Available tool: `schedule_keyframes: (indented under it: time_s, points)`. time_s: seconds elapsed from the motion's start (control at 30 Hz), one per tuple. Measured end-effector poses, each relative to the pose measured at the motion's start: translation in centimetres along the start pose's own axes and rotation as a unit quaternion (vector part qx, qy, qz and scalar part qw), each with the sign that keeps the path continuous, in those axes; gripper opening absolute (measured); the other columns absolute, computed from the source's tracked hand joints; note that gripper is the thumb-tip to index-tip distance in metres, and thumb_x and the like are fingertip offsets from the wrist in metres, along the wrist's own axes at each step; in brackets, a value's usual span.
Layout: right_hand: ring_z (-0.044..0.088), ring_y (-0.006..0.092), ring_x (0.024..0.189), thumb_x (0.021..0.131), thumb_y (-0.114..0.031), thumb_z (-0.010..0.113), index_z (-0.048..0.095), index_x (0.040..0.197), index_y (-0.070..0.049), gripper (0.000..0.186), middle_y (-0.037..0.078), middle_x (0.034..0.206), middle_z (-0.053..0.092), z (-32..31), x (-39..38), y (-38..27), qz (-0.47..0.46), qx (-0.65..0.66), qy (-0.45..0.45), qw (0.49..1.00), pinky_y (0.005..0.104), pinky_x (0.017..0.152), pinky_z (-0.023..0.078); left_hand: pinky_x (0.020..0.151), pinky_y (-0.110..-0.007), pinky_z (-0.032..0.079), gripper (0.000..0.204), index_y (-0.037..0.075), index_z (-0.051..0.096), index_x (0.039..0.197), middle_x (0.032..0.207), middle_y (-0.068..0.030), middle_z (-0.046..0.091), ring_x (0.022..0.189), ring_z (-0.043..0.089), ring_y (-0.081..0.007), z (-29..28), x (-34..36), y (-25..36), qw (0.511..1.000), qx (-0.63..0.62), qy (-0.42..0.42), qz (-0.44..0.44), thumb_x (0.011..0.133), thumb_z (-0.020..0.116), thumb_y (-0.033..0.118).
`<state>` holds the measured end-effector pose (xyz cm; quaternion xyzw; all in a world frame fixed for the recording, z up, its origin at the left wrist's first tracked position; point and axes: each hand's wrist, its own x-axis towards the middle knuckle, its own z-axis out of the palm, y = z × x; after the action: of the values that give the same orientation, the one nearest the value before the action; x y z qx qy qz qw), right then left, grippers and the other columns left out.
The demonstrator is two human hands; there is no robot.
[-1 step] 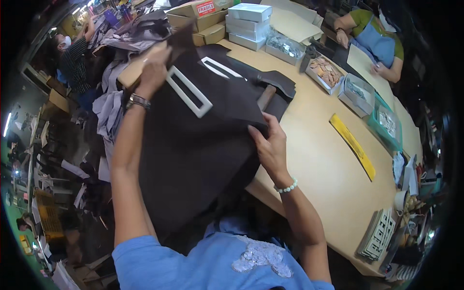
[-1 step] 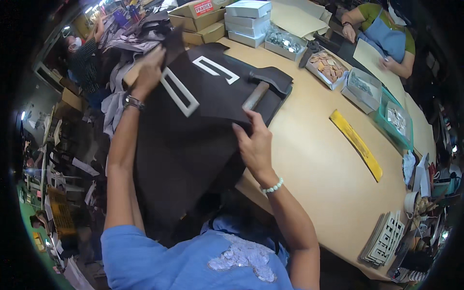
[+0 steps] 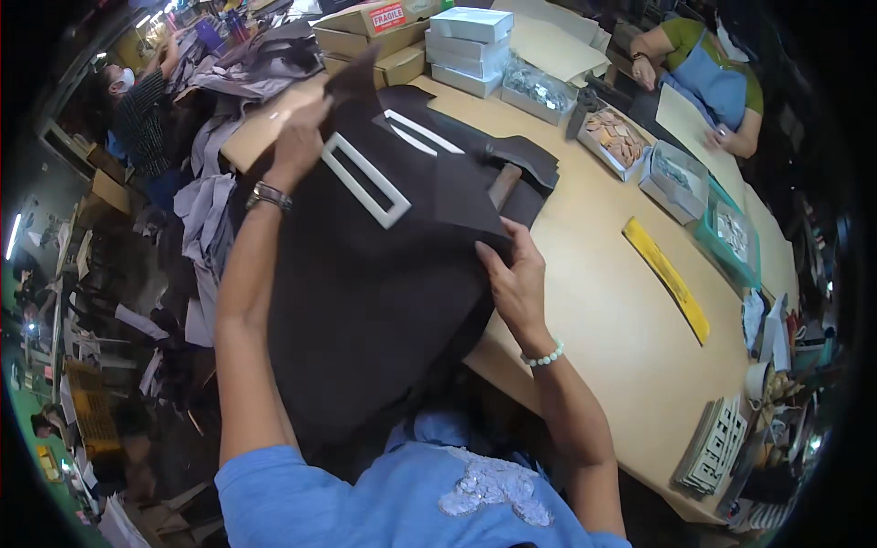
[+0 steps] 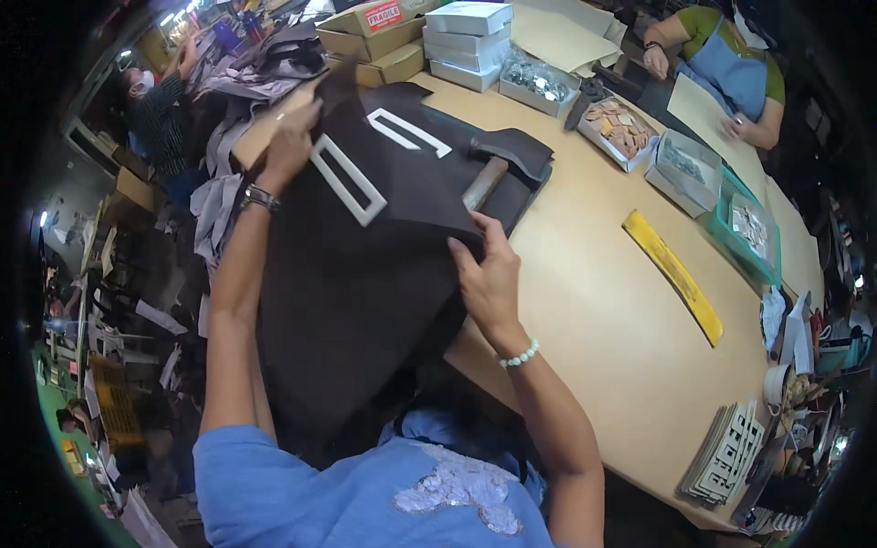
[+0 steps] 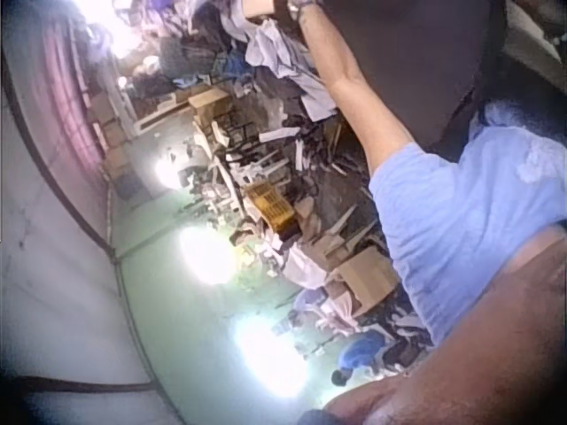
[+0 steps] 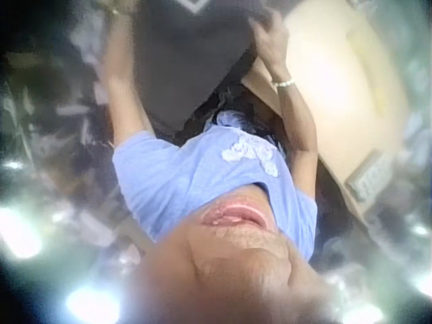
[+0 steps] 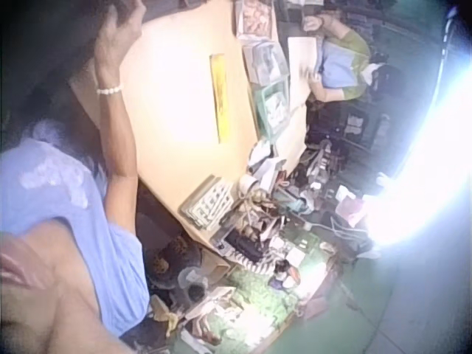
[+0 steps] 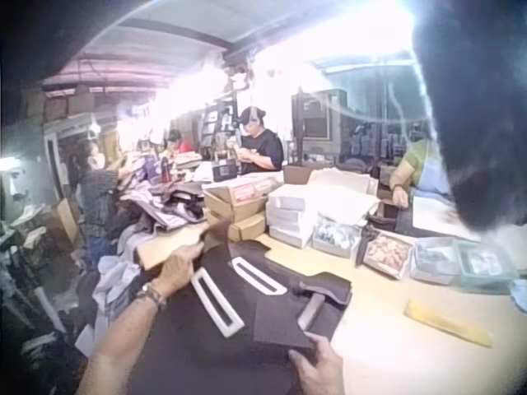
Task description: The person positions a yellow reinforcement strip onto a large brown leather piece and presses it down by hand, then repeats the process on multiple similar leather pieces, using a hammer to tap down some areas.
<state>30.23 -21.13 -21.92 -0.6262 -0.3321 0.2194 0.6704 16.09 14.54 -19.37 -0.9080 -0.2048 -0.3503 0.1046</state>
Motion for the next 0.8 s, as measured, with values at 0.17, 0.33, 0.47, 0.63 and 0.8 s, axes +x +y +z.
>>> schedule_keyframes:
  time_s: [0.17, 0.33, 0.47, 0.63, 0.8]
  points:
    - [0.064, 0.0147, 0.086, 0.084, -0.003, 0.062, 0.050, 0.117, 0.005, 0.036, 0.014, 0.093, 0.067, -2.0, 3.9, 1.2, -0.039, 0.013, 0.077, 0.996, 0.0264, 0.075, 0.051, 0.097, -0.040, 0.041, 0.048, 0.005, 0.056, 0.123, 0.122, -0.0183, 0.057, 0.112, 0.054, -0.0335, 2.6, 2.5, 2.0, 0.998, -0.050, -0.021, -0.029, 0.078, 0.042, -0.006]
    - [0.059, 0.0118, 0.064, 0.083, -0.009, 0.065, 0.049, 0.117, 0.004, 0.040, 0.011, 0.077, 0.066, -3.0, 8.5, 0.7, -0.059, -0.051, 0.148, 0.986, 0.0261, 0.059, 0.048, 0.101, -0.039, 0.038, 0.050, 0.004, 0.055, 0.124, 0.124, -0.0195, 0.055, 0.117, 0.051, -0.0343, 4.3, 6.7, 1.4, 0.998, -0.047, -0.013, -0.026, 0.077, 0.042, -0.007]
    - [0.046, 0.0082, 0.053, 0.081, -0.012, 0.068, 0.049, 0.118, 0.002, 0.044, 0.002, 0.060, 0.054, -3.4, 10.2, 2.2, -0.037, -0.110, 0.194, 0.974, 0.0238, 0.050, 0.039, 0.092, -0.037, 0.043, 0.047, 0.010, 0.058, 0.122, 0.125, -0.0080, 0.057, 0.112, 0.054, -0.0263, 7.8, 7.6, 0.4, 0.998, 0.047, -0.038, 0.018, 0.078, 0.047, -0.002]
    - [0.033, 0.0075, 0.049, 0.080, -0.015, 0.071, 0.049, 0.120, 0.002, 0.049, -0.002, 0.052, 0.038, -3.3, 9.7, 4.7, -0.062, -0.148, 0.240, 0.957, 0.0224, 0.047, 0.031, 0.095, -0.057, 0.036, 0.051, 0.019, 0.044, 0.134, 0.134, -0.0050, 0.048, 0.123, 0.044, -0.0235, 10.9, 5.6, 0.4, 0.986, 0.138, -0.090, -0.040, 0.085, 0.047, 0.008]
    - [0.033, 0.0061, 0.047, 0.079, -0.014, 0.073, 0.048, 0.122, 0.002, 0.053, -0.003, 0.050, 0.038, -2.9, 9.8, 4.7, -0.065, -0.118, 0.249, 0.959, 0.0206, 0.047, 0.031, 0.095, -0.060, 0.035, 0.044, 0.014, 0.045, 0.133, 0.132, -0.0098, 0.048, 0.124, 0.042, -0.0277, 9.6, 5.5, -0.2, 0.974, 0.158, -0.052, -0.154, 0.089, 0.049, 0.019]
